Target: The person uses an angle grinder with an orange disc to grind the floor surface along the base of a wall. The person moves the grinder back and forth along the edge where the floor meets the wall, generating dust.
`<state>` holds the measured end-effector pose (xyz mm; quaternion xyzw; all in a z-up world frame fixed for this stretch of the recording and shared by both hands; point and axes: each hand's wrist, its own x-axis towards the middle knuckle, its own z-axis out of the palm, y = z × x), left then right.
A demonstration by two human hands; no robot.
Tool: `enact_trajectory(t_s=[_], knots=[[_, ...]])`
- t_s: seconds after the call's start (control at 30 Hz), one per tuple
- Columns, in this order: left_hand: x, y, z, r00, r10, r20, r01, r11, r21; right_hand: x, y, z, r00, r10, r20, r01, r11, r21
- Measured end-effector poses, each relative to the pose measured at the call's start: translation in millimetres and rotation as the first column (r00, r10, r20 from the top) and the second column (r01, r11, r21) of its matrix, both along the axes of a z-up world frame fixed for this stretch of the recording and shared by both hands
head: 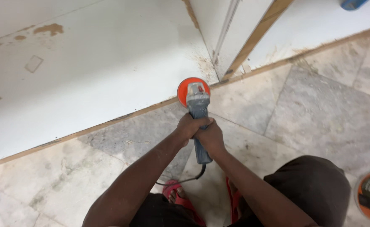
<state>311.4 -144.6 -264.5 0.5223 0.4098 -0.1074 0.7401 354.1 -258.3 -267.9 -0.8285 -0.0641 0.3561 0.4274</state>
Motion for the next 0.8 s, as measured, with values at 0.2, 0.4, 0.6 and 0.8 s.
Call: enact_trajectory(t_s=[0.2, 0.4, 0.6, 0.8], knots=[[15, -22, -18, 0.996, 0.009, 0.09, -0.002, 0.997, -0.073, 8, -22, -9, 0.992, -0.081, -0.096, 0.087, 0.995, 0.052], [-2, -30, -19, 0.988, 0.154, 0.001, -0.154, 0.988, -0.018, -10, -21, -21, 0.998, -0.054, -0.025, 0.055, 0.998, 0.042], [4, -33, 1, 0.938, 0.348, 0.007, -0.341, 0.923, -0.175, -2, -16, -11, 0.999, -0.042, 0.015, 0.042, 0.999, -0.005], [8, -35, -26, 0.888, 0.451, 0.09, -0.412, 0.868, -0.278, 14, -7, -42, 0.997, -0.071, 0.01, 0.07, 0.996, 0.06]])
